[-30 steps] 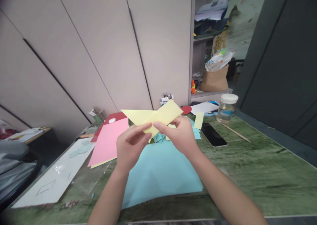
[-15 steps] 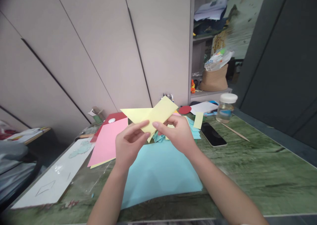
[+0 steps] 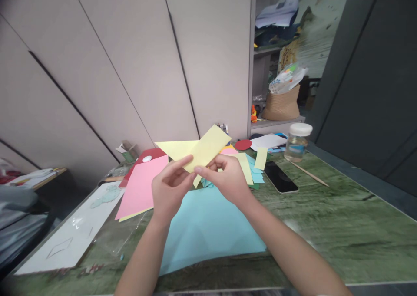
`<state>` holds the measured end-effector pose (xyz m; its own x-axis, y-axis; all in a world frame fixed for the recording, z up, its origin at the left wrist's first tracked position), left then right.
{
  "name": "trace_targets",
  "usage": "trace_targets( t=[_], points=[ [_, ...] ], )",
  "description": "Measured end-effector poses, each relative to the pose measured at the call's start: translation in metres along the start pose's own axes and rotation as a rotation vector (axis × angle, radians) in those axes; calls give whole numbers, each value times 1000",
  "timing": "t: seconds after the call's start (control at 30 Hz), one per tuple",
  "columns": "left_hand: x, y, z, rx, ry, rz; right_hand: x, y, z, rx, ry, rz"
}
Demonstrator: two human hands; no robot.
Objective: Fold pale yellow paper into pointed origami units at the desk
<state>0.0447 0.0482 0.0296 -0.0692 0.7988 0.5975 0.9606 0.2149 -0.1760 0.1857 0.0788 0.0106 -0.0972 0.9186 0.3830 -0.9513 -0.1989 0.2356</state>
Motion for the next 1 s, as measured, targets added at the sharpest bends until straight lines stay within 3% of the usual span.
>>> trace_targets(
  t=[0.43,0.63,1.0],
  points=[
    [0,0,4,-1,-53,30,3,-9,-2,220,37,-82],
    [-2,0,4,-22,-64,18,1,-10,4,161,-33,-147],
    [-4,7,14,-127,-180,-26,-2,-14,6,32,-77,-139]
  ],
)
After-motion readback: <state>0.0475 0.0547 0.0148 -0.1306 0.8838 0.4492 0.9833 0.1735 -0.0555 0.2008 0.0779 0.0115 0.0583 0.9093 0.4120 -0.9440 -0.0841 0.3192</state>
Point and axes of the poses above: each hand's wrist, its own x-axis towards the middle knuckle, its own y-axis out of the palm, z = x × y, the point moved 8 cm from there along x, towards the middle knuckle, and after that the axes turned 13 degrees about x, right-handed, at the moved point
